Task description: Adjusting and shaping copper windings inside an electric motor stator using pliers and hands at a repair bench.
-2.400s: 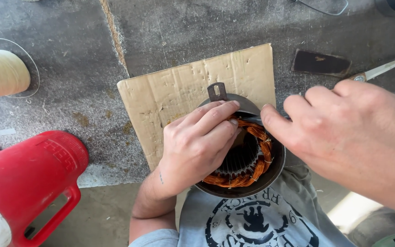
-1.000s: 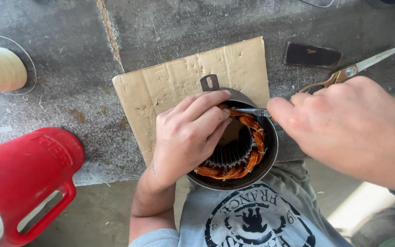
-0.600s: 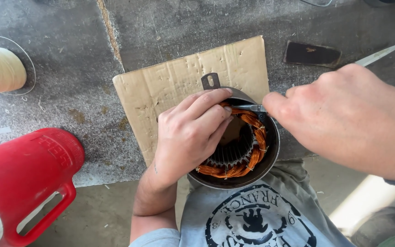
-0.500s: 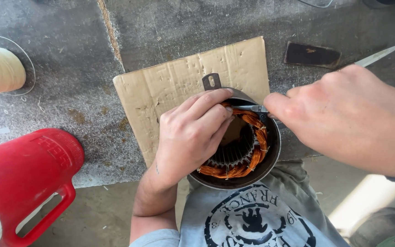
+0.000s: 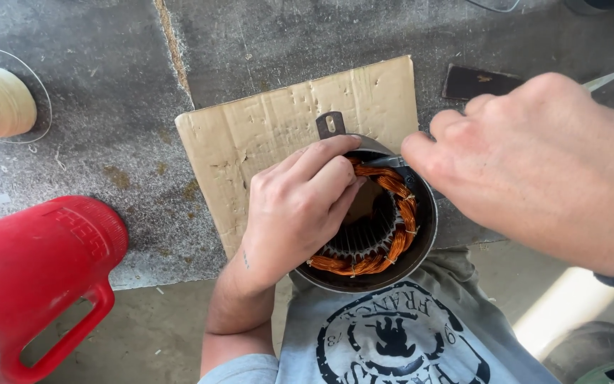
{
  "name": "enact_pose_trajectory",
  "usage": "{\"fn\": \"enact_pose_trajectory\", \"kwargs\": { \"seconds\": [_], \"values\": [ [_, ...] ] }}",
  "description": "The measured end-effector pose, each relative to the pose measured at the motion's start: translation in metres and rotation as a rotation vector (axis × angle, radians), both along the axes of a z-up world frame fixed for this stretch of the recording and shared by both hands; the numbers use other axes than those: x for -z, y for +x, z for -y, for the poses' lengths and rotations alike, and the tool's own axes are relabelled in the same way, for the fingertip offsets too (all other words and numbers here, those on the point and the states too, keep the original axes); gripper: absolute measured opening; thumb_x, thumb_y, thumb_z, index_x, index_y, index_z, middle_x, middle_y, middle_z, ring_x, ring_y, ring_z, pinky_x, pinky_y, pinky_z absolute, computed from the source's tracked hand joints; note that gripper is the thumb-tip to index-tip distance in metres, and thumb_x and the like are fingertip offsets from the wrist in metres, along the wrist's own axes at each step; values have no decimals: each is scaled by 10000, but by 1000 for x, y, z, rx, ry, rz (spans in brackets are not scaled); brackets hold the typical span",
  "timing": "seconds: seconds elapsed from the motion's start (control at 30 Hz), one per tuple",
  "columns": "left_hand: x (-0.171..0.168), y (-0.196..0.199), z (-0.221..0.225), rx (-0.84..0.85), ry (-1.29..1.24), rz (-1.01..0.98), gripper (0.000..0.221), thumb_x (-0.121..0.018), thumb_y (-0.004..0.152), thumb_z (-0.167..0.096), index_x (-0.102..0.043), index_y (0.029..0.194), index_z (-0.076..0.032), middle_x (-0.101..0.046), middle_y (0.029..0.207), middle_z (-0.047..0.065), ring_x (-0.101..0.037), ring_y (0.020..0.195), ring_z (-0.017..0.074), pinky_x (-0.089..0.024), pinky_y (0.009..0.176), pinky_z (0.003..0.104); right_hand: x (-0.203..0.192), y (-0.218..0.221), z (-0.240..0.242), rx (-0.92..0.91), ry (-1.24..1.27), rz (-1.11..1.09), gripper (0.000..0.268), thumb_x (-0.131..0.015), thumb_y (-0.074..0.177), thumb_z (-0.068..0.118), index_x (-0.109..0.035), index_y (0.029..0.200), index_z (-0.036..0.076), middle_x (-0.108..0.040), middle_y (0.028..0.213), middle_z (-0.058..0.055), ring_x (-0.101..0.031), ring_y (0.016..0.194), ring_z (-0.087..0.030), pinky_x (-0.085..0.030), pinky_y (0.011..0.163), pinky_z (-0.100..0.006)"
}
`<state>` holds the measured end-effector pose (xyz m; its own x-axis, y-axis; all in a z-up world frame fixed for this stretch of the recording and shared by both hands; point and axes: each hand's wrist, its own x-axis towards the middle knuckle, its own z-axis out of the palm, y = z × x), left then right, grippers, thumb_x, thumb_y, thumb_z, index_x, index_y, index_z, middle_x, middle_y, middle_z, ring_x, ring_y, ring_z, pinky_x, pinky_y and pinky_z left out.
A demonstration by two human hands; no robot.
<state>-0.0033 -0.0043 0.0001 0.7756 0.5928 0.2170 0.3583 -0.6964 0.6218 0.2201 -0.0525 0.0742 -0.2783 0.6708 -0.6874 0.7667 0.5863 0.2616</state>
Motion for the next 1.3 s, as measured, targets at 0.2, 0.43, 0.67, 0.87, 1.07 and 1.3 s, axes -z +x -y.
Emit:
{"fn": "enact_pose_trajectory", "kwargs": {
  "seconds": [0.2, 0.43, 0.67, 0.87, 1.07, 1.3],
  "values": [
    [3, 0, 0, -17, 26, 1, 219, -660, 1013, -101, -520, 845, -99, -714, 1208, -7, -721, 899, 178, -492, 585, 326, 18, 14, 6, 45, 74, -133, 191, -564, 937, 143, -507, 871, 312, -563, 717, 119, -679, 717, -130, -467, 466, -311],
    [0, 1, 0, -19, 27, -5, 51, -647, 1030, -118, -599, 1014, -128, -714, 1189, 0, -737, 934, 176, -516, 612, 314, 43, 25, 42, 248, 200, -313, 348, -547, 1052, 395, -458, 747, 252, -521, 590, 113, -631, 617, -139, -465, 479, -363],
    [2, 0, 2, -16, 33, -11, 143, -629, 1051, -116, -591, 913, -116, -704, 1212, 11, -730, 940, 191, -517, 606, 333, 58, 29, 53, 177, 354, -490, 188, -616, 1031, 305, -543, 875, 230, -580, 629, 89, -641, 581, -134, -444, 459, -331],
    [0, 0, 1, -16, 18, -1, 125, -651, 1043, -118, -600, 930, -102, -708, 1202, 18, -733, 945, 183, -527, 642, 315, 62, 45, 52, 350, 471, -749, 252, -634, 1110, 362, -674, 1002, 138, -651, 710, 35, -661, 660, -177, -443, 517, -348],
    [-6, 0, -4, 54, -40, 89, 86, -720, 1001, -133, -651, 1047, -109, -726, 1205, 46, -750, 1020, 207, -559, 794, 319, 64, 37, 65, 288, 399, -989, 241, -586, 1038, 339, -665, 988, 117, -624, 712, 1, -638, 616, -202, -465, 510, -366],
    [-11, -1, -4, 354, 148, 320, 189, -591, 1118, -115, -676, 1286, -94, -822, 1083, 21, -804, 964, 132, -652, 905, 339, 61, 18, 82, 191, 487, -1076, 161, -572, 1038, 228, -672, 1067, 105, -702, 827, -18, -670, 666, -198, -534, 580, -348]
  ]
}}
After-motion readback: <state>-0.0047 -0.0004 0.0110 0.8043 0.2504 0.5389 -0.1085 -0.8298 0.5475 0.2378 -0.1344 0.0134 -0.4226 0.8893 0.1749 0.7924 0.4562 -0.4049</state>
